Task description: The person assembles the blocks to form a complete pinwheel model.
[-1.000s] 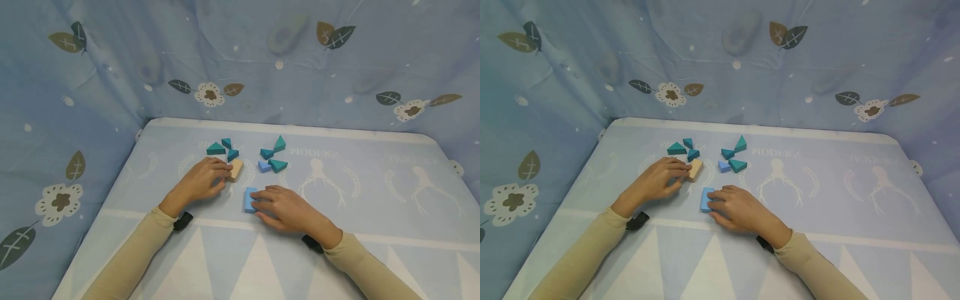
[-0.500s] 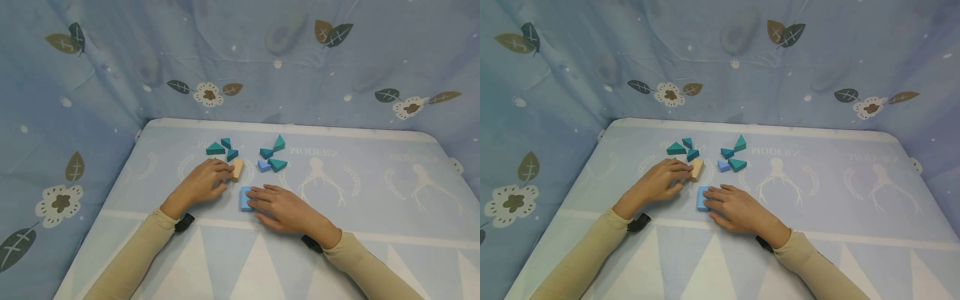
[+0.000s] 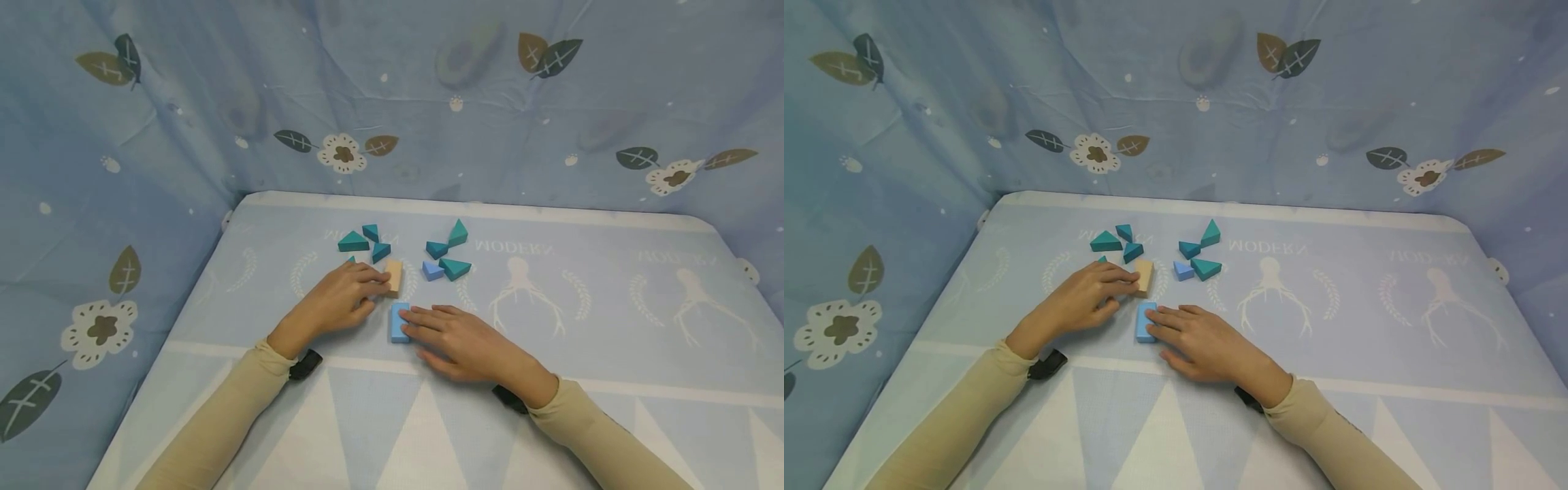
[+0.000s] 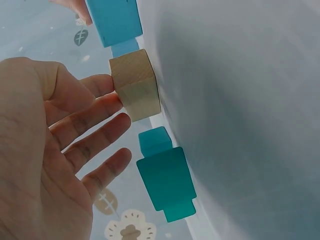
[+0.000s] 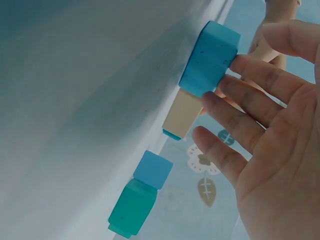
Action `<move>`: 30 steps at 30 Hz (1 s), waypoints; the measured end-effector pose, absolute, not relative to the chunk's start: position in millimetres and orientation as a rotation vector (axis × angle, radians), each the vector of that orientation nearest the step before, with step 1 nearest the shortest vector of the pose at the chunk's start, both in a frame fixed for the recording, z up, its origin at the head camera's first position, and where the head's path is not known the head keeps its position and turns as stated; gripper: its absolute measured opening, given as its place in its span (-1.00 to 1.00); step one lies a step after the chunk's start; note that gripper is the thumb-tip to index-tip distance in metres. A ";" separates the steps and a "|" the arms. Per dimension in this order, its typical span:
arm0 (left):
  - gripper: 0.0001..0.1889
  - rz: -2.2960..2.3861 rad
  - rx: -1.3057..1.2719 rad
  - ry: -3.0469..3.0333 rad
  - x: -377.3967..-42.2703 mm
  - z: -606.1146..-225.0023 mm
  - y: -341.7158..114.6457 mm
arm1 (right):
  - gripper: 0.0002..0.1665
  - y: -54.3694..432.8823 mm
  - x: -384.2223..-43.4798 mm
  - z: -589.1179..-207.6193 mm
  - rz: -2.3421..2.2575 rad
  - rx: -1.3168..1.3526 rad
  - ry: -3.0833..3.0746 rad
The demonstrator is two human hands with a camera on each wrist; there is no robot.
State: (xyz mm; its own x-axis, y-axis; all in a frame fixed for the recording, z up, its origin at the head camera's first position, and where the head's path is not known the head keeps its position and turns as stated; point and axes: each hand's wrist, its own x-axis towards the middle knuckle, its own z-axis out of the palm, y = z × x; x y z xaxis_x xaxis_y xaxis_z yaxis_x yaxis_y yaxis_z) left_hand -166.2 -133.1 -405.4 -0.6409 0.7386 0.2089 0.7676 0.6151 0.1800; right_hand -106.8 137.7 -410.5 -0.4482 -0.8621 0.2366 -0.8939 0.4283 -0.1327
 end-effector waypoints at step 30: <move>-0.63 -0.422 -1.301 -2.695 -159.7 -402.6 -126.0 | -0.47 135.4 -105.1 -410.0 0.324 1.562 -2.537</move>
